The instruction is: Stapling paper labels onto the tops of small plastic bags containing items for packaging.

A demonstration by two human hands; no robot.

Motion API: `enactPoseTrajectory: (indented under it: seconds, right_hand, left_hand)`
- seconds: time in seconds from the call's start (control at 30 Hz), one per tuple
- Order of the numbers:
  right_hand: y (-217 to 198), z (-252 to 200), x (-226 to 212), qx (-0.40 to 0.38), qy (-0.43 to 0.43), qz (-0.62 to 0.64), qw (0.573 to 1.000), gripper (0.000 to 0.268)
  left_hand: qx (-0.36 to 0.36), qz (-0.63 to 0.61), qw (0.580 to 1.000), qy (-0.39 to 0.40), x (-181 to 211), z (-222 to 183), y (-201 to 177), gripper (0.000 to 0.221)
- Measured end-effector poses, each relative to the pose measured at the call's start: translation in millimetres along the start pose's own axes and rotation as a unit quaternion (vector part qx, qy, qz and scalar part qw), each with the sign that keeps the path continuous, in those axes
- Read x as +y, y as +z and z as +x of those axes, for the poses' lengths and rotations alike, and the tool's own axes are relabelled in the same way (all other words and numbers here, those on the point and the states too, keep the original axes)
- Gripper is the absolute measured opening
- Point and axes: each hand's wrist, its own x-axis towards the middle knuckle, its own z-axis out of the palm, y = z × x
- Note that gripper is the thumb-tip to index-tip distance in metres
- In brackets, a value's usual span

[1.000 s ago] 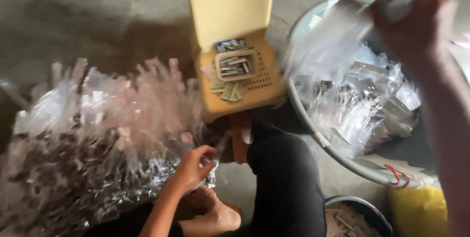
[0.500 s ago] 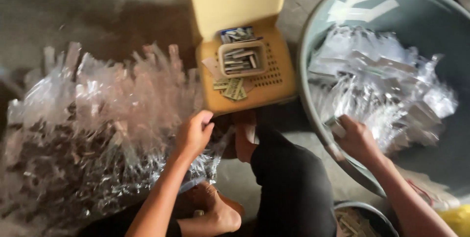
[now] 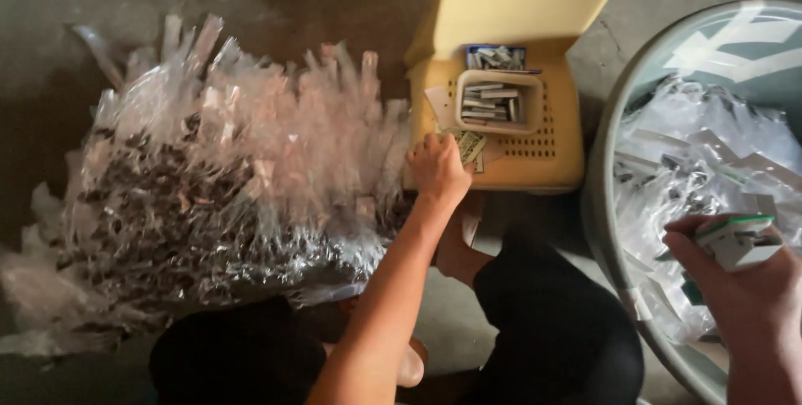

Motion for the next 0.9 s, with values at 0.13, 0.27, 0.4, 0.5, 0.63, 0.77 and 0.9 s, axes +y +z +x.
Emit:
enactPoseTrajectory:
  seconds: [0.13,0.27,0.4,0.5,0.63,0.77,0.9]
  right_hand:
    - [13,-3,-40,-0.053,-0.053,0.097,0.992,0.018]
    - [46,-5,-93,-0.076,-0.145,0.051,0.985,0.035]
    - [73,-1,-119,-0.115,-0.153,0.057,0.980,0.045]
    - [80,-6,-124,-0.193,-0.080,0.103,0.973,0.030]
    - [82,-9,-135,-0.112,-0.124,0.094,0.981,0.039]
    - [76,-4,-144,-0.090,-0.190,0.093,0.973,0.075]
    - [102,84,-78,-0.055,-0.034,0.110,0.992,0.044]
  left_hand:
    - [-0.118,0.004,0.993,-0.027,-14,6,-33,0.047]
    - [-0.077,-0.144,0.985,0.049,-34,-3,-108,0.039]
    - [-0.097,-0.318,0.935,0.121,-5,-24,-244,0.040]
    - [-0.074,-0.396,0.877,0.261,2,-39,-283,0.044]
    - [-0.046,-0.529,0.831,0.165,-32,-47,-221,0.054]
    - [0.032,-0.397,0.917,0.004,-80,-85,-56,0.016]
    - [-0.117,-0.087,0.989,-0.002,-115,-158,115,0.018]
